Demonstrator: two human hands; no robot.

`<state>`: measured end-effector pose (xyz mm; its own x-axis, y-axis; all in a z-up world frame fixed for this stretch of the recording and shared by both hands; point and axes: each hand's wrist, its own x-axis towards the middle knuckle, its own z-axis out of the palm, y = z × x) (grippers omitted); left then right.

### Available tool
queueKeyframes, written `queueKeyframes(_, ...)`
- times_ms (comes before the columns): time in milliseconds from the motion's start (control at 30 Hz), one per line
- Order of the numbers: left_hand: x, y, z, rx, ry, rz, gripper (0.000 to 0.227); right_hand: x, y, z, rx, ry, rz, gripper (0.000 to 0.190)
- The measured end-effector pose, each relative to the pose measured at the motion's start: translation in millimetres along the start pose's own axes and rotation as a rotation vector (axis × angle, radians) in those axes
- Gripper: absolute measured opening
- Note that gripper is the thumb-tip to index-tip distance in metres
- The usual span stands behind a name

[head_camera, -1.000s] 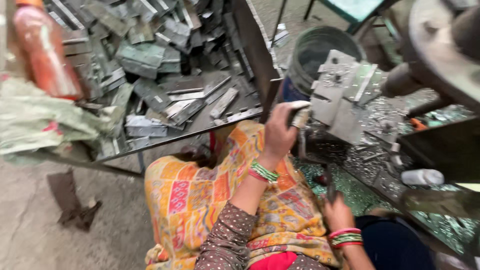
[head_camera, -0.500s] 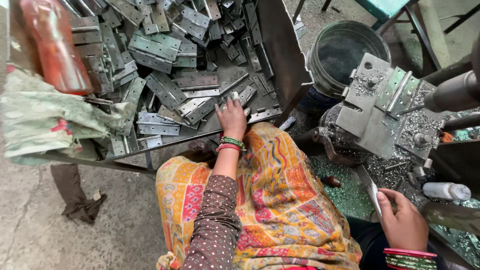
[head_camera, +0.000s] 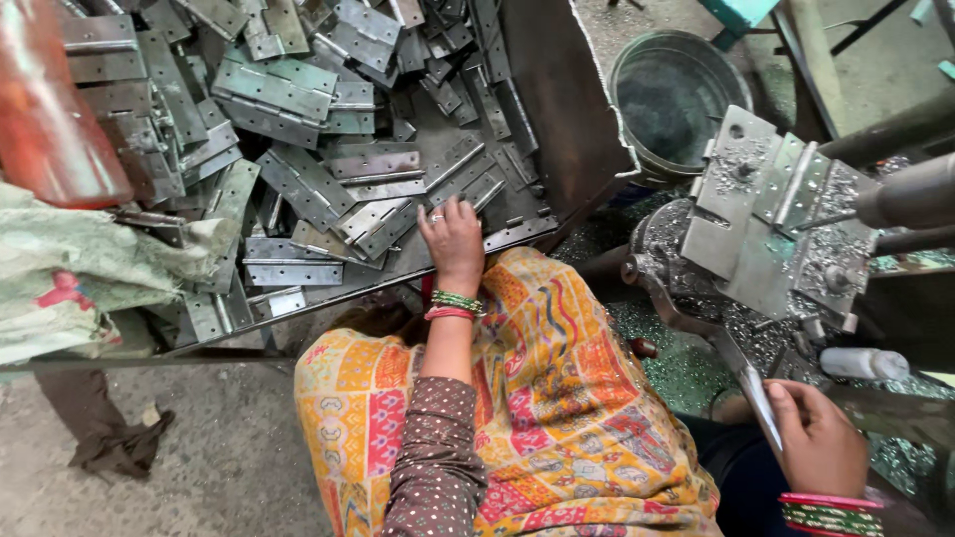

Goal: The person sits at a manual punching machine, repeatedly picking up metal hinge pieces from a bin, placing them into the machine's die, and operating the lever to punch holes. The processed pieces are then discarded into a pile.

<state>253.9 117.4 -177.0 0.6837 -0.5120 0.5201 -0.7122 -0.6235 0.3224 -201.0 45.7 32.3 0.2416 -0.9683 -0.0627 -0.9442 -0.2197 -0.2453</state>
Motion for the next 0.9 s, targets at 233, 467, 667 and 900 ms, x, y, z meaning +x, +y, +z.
queueKeyframes(233,22,13,-64,-0.268,0.006,-0.196,0.038,-2,-14,-2,0.163,0.098,-0.079,0.032)
queueKeyframes(467,42,81,-205,-1.167,-0.144,-0.393,0.026,-3,-15,-4,0.245,0.082,-0.074,0.031)
queueKeyframes(667,0,188,-232,-0.564,0.041,0.401,0.025,-6,-14,-5,0.344,0.05,-0.077,0.031)
queueKeyframes(900,-48,297,-165,-0.13,-0.074,0.896,0.037,-7,-14,-7,0.378,0.068,-0.133,0.029)
